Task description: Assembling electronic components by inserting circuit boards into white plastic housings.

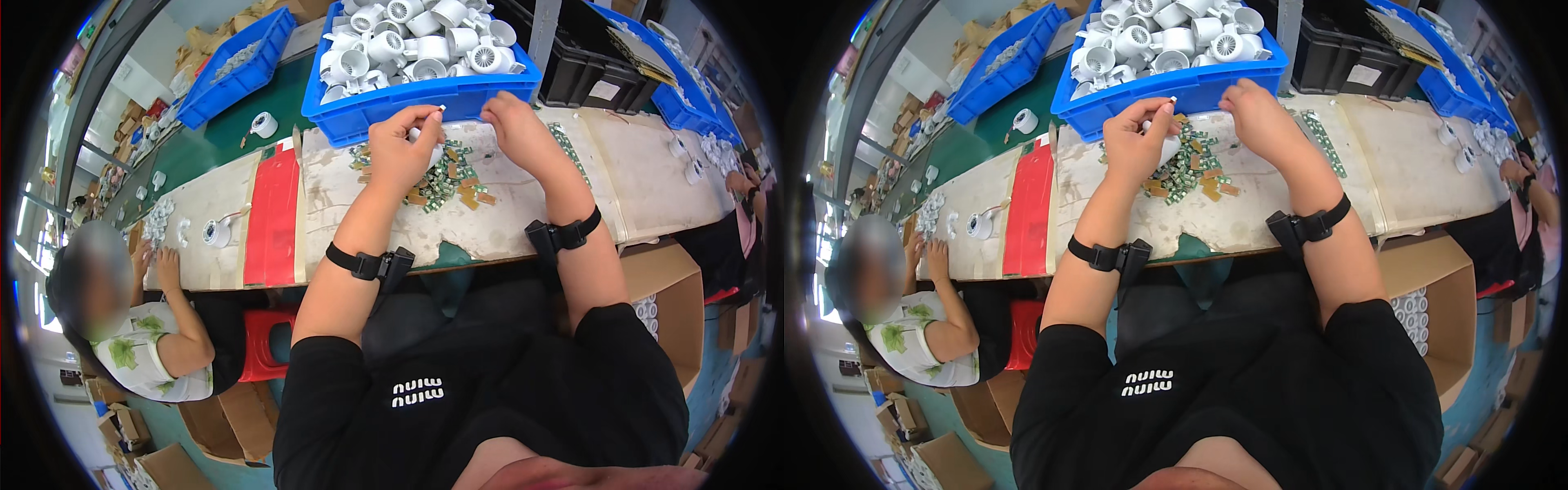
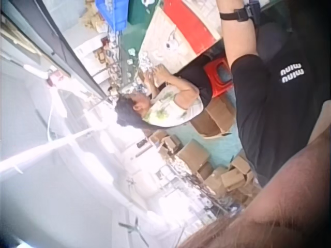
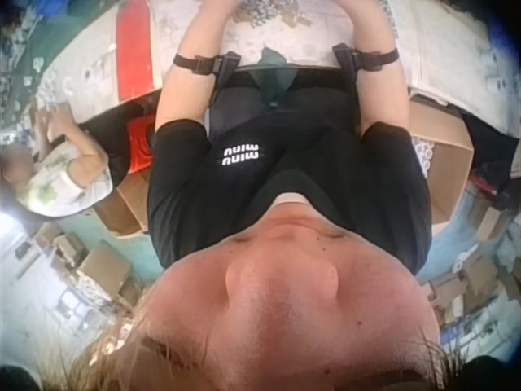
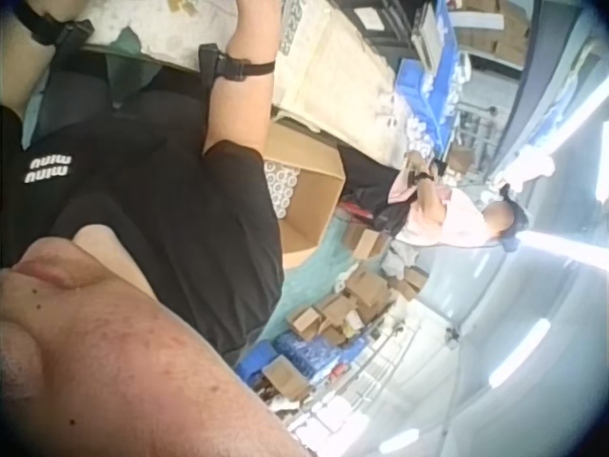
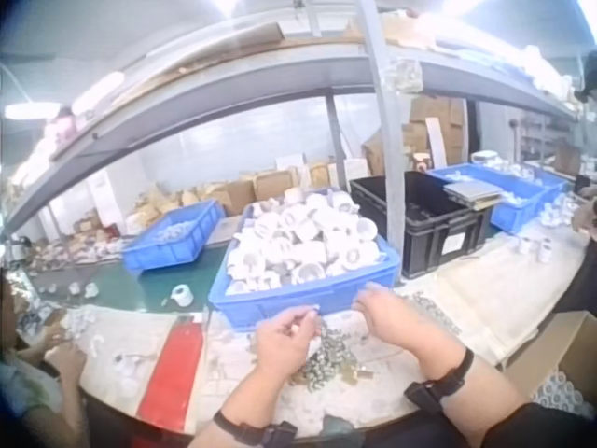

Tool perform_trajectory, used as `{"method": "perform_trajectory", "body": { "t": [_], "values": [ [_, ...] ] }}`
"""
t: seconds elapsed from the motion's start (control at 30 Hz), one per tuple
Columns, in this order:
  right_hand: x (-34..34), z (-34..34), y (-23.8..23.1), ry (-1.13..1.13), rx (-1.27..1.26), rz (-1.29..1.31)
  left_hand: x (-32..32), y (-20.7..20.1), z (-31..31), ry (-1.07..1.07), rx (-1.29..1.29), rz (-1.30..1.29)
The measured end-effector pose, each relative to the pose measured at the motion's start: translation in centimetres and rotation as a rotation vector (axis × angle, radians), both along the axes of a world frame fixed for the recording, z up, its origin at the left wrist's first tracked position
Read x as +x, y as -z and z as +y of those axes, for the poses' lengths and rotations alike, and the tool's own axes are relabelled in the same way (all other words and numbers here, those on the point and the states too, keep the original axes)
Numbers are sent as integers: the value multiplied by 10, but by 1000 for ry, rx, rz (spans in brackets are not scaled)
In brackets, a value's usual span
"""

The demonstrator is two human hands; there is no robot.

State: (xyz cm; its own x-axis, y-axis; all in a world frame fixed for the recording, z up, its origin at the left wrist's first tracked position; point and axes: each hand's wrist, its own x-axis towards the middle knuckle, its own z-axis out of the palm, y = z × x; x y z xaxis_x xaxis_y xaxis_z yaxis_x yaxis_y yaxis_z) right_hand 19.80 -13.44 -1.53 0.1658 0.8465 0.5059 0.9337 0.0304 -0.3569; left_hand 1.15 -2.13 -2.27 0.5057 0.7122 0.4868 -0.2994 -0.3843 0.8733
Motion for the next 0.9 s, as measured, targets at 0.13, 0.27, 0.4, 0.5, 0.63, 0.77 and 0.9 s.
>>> {"method": "perform_trajectory", "body": {
  "t": [0.13,0.27,0.4,0.5,0.63,0.77,0.9],
  "values": [
    [-25,0,-11,-95,174,614,-7,-5,-7,-116,281,175],
    [-32,0,-11,-213,227,956,-3,-5,-9,-173,395,122],
    [-29,-2,-10,-293,140,1028,-4,-6,-11,-182,417,128],
    [-31,-2,-12,-210,72,1013,-4,-6,-10,-191,491,99],
    [-31,-1,-10,-236,75,1063,-6,-9,-9,-191,556,144],
    [-33,0,-10,-247,56,1086,-6,-7,-6,-215,621,151],
    [-31,-1,-10,-228,9,990,-7,-6,-1,-189,702,196]
  ]
}}
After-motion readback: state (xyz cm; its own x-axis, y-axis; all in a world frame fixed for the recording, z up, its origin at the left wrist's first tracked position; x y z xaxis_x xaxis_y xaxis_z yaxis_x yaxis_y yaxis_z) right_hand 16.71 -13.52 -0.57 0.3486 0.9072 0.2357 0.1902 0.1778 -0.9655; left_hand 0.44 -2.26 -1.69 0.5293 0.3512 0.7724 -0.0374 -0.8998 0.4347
